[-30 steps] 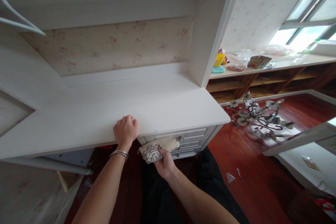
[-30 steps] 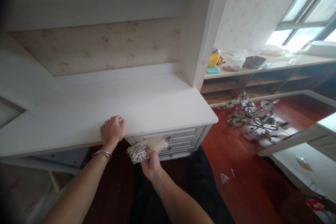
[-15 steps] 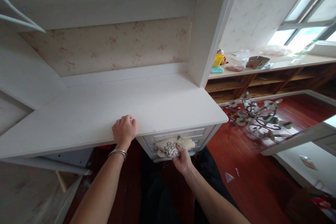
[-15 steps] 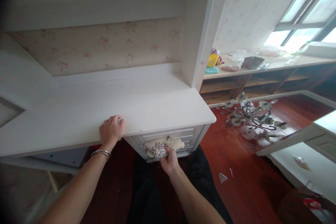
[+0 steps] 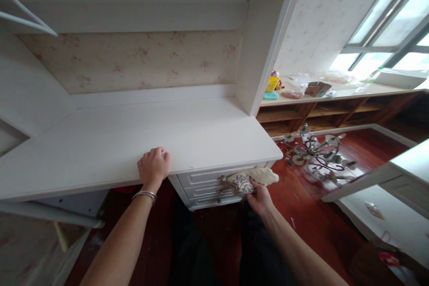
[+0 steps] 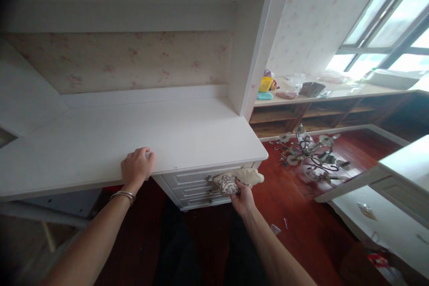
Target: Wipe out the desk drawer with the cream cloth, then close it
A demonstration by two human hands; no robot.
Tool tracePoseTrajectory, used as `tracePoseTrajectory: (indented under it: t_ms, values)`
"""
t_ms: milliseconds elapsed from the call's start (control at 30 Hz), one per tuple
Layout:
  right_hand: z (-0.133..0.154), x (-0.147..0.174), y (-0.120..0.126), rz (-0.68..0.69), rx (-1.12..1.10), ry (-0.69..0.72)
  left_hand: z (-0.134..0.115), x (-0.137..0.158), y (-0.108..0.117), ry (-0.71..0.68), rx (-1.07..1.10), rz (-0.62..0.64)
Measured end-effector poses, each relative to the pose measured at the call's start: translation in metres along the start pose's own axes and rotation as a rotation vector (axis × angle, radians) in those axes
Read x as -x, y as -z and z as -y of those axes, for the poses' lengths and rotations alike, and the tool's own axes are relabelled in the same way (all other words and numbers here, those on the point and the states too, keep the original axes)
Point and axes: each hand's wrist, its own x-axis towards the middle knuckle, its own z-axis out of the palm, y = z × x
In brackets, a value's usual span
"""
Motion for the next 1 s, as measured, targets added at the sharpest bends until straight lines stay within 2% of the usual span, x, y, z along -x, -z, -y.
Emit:
tracePoseTrajectory:
  t_ms: [100,267,400,600,667,800,900,1000]
  values:
    - [0.011,0.019,-0.017,-0.052,-0.019,0.003,0.0,0.001,0.0,-0.003,0.002,-0.008]
    - [0.005,0.047,-0.046,0.045,-0.037,-0.011,0.0,0.002,0.001,-0.005,0.002,-0.021]
    - [-0.031,0.06,-0.063,0.103,-0.033,-0.136,-0.001,0.003,0.002,-0.003,-0.011,-0.008]
    - [-0.106,0.073,-0.092,0.251,-0.047,-0.397,0.0,0.002,0.0,-0.006,-0.015,-0.011]
    - [-0.129,0.074,-0.099,0.261,-0.05,-0.46,0.0,0.002,-0.001,-0.012,-0.019,-0.022]
    - [-0.165,0.066,-0.101,0.236,-0.028,-0.529,0.0,0.002,-0.001,-0.022,-0.027,-0.025]
    - [-0.181,0.053,-0.089,0.214,-0.039,-0.533,0.0,0.001,-0.001,-0.012,-0.024,-0.008]
    - [-0.184,0.037,-0.071,0.137,-0.078,-0.47,0.0,0.0,-0.001,-0.011,-0.012,-0.003]
